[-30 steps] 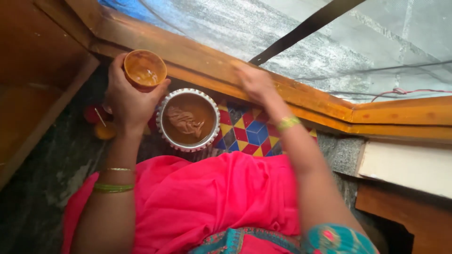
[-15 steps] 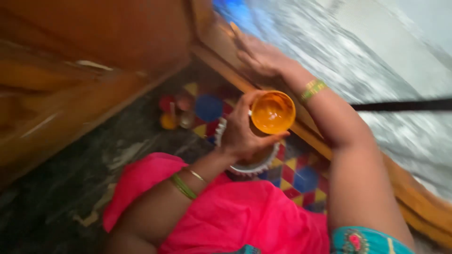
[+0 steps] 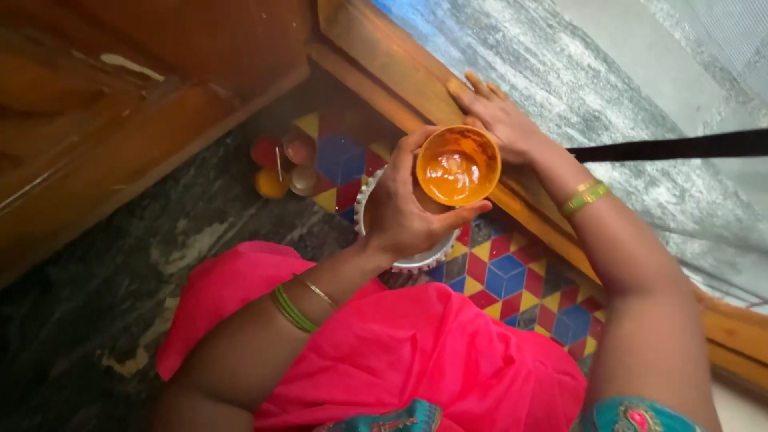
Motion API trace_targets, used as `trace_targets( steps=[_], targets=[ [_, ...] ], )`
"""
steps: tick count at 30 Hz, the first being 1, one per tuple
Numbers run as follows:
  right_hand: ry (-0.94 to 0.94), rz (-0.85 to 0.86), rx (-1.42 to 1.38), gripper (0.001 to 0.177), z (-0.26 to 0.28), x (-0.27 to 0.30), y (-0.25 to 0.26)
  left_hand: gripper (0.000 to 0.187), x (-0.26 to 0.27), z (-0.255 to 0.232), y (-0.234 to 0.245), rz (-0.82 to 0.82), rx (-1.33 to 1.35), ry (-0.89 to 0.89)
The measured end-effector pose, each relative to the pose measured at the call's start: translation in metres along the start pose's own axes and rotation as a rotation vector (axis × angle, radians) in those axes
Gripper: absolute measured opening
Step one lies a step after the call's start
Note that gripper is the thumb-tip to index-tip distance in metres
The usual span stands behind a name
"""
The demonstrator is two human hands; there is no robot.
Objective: The person sits on the floor and uses a small yellow cup to apply yellow paint in dots along a wooden frame. They then use a small metal cup to apply red paint dots in a similar pattern.
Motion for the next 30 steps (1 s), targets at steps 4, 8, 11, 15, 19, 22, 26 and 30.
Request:
trace_targets(
  steps=[4, 8, 11, 15, 19, 22, 26, 30],
  targets=[
    [0.092, -0.015, -0.090, 0.059, 0.009, -0.085, 0.023, 0.094, -0.002, -0.001, 0.005, 0.002, -0.120, -0.034],
    [0.131, -0.037, -0.103, 0.061, 0.032, -0.166, 0.054, 0.092, -0.015, 0.021, 0.014, -0.061, -0.071, -0.051],
    [0.144, -0.040, -0.133, 0.060, 0.036, -0.189, 0.064, 0.092, -0.025, 0.033, 0.019, -0.079, -0.112, -0.058],
    [0.248, -0.065, 0.076, 0.060, 0.031, -0.191, 0.066, 0.092, -0.030, 0.033, 0.016, -0.090, -0.086, -0.016],
    [0.137, -0.044, 0.032, 0.057, 0.014, -0.149, 0.044, 0.095, -0.021, 0.032, 0.016, -0.089, -0.034, 0.019],
    [0.089, -0.045, -0.088, 0.052, -0.002, -0.122, 0.034, 0.092, -0.019, 0.025, 0.010, -0.132, 0.000, 0.023],
    [0.076, -0.052, -0.098, 0.053, 0.004, -0.141, 0.040, 0.094, -0.017, 0.013, 0.003, -0.013, 0.086, 0.059],
    [0.071, 0.052, -0.106, 0.057, 0.041, -0.183, 0.071, 0.095, -0.022, 0.027, 0.009, -0.080, -0.110, -0.081]
  ],
)
Point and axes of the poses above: each hand's wrist, its own x-axis away from the middle knuckle, its own y-axis out of the back of the hand, z = x × y, the point moved 1 cm from there along -x, towards the middle knuckle, and after that the axes turned 14 degrees about z, right-handed, at the moved point
